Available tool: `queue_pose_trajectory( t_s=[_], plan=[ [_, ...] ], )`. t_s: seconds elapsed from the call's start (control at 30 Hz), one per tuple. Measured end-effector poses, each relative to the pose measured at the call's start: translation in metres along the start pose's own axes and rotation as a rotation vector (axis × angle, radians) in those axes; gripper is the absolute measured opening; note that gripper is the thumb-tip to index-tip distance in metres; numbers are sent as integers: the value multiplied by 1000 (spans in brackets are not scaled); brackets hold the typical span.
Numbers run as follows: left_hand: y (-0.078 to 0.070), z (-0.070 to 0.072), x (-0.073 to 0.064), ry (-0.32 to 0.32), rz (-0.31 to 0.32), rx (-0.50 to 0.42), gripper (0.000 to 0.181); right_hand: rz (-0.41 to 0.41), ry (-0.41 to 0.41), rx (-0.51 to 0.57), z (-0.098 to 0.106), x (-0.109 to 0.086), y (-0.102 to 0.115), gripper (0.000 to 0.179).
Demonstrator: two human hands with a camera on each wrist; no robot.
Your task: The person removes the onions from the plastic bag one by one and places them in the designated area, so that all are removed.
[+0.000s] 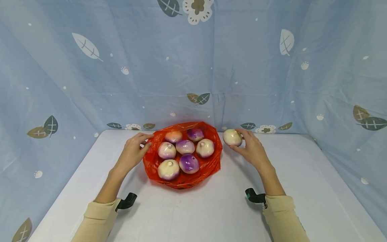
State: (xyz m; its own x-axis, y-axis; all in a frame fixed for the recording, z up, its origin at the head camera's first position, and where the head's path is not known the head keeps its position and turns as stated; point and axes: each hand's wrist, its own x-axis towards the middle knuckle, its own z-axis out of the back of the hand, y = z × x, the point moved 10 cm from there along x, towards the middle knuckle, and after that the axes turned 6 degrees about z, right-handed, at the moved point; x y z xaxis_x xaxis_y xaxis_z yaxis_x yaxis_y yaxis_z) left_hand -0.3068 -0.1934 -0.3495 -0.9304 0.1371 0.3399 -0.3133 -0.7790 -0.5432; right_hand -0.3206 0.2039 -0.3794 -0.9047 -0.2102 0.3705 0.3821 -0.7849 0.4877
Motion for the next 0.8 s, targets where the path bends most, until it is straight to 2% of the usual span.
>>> queue_pose_trajectory(
  t_s=[0.33,0.8],
  plan=[
    [2,-2,0,14,14,-9,31,-20,28,-30,-7,-2,-7,70],
    [0,-1,0,8,13,-7,31,-87,120,-18,-23,-4,-18,69]
  ],
)
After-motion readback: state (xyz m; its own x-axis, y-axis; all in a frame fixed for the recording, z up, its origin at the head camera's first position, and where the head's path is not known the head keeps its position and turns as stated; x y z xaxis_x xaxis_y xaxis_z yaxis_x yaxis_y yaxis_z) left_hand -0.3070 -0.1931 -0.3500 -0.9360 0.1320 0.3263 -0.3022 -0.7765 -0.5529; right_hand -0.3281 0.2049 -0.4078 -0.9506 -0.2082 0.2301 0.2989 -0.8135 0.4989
